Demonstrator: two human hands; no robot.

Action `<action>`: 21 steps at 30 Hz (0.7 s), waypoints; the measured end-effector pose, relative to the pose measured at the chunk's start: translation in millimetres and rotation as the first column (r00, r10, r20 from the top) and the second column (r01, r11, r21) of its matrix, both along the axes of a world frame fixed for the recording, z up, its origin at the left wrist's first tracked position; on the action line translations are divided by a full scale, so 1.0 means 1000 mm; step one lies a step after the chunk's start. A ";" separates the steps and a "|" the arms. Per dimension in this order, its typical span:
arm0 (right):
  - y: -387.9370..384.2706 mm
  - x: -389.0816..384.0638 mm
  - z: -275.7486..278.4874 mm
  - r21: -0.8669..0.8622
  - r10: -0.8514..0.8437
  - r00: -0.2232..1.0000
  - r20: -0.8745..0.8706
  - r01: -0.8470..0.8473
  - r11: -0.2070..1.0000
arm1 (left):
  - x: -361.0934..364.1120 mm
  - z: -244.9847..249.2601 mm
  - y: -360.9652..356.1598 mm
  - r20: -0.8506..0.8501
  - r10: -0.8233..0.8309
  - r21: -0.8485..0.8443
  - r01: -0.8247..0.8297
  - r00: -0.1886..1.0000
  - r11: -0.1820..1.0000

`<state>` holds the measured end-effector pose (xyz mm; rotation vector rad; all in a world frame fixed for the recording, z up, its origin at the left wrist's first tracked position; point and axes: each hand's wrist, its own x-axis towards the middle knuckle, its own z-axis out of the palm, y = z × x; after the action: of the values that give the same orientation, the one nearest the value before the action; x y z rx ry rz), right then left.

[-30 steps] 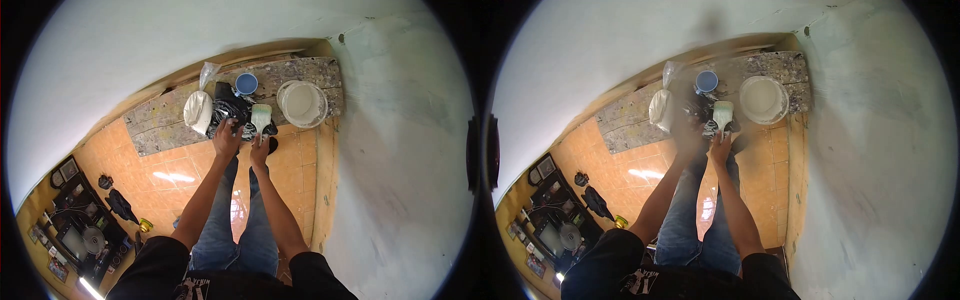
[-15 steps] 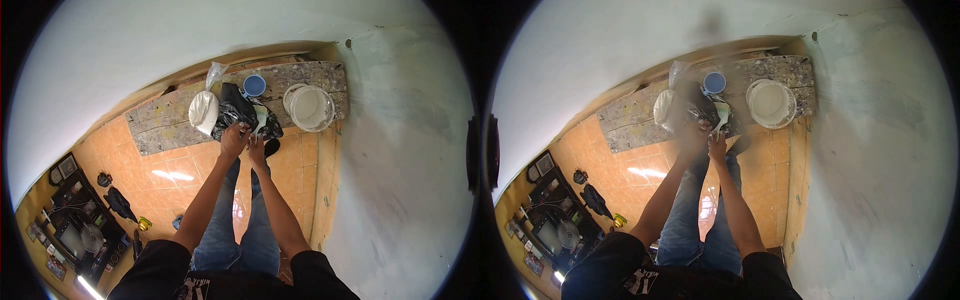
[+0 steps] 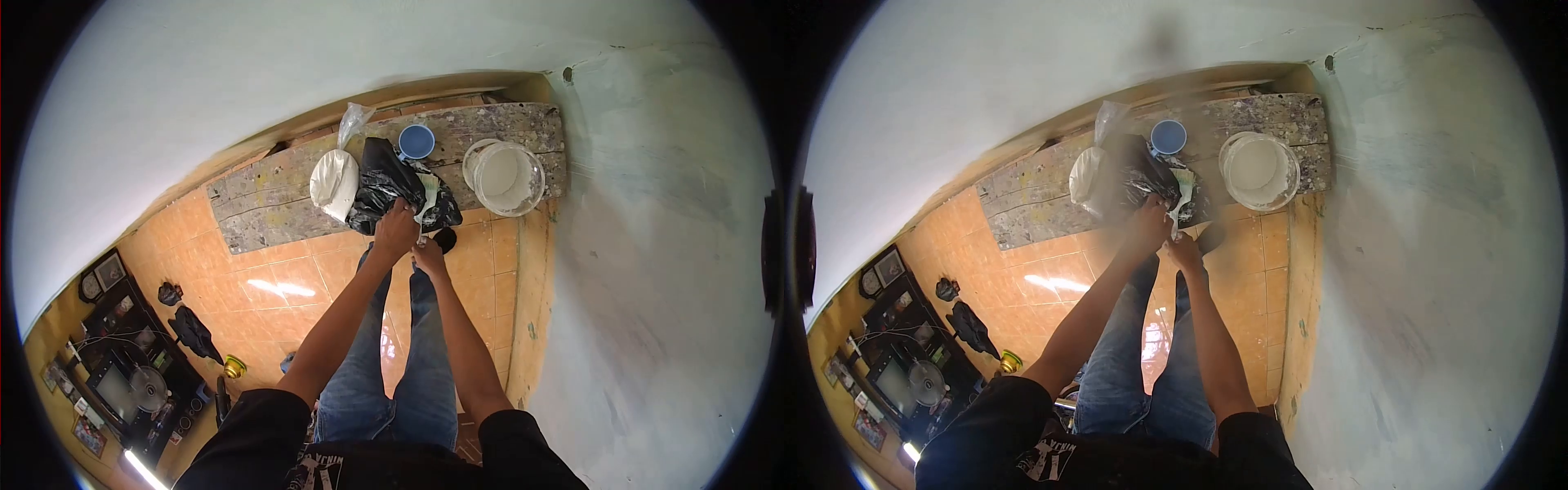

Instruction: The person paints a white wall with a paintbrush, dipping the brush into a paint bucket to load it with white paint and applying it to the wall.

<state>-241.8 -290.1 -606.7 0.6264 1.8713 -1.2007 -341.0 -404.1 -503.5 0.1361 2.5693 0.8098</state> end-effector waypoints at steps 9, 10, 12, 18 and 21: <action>0.064 -0.022 -0.052 0.211 0.182 0.983 0.022 -0.182 0.960 | 0.003 0.005 0.008 0.054 -0.027 -0.028 0.028 0.998 0.999; 0.069 -0.025 -0.057 0.225 0.021 1.000 -0.012 -0.018 0.974 | 0.003 0.005 0.008 0.065 -0.037 -0.030 0.039 0.997 0.999; 0.071 -0.029 -0.051 0.335 -0.073 0.994 -0.078 0.095 0.938 | 0.004 0.005 0.008 0.071 -0.057 -0.041 0.060 0.996 0.997; 0.071 -0.055 0.013 0.566 0.217 0.962 -0.168 -0.086 0.820 | 0.008 0.003 0.010 0.046 -0.048 -0.036 0.050 0.998 0.998; 0.075 -0.063 0.021 0.583 0.280 0.946 -0.160 -0.138 0.801 | 0.007 0.004 0.010 0.064 -0.047 -0.040 0.050 0.997 0.998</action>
<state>-305.2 -215.6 -585.2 0.5746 2.4623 -0.5754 -334.2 -394.0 -499.5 0.1572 2.5119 0.7309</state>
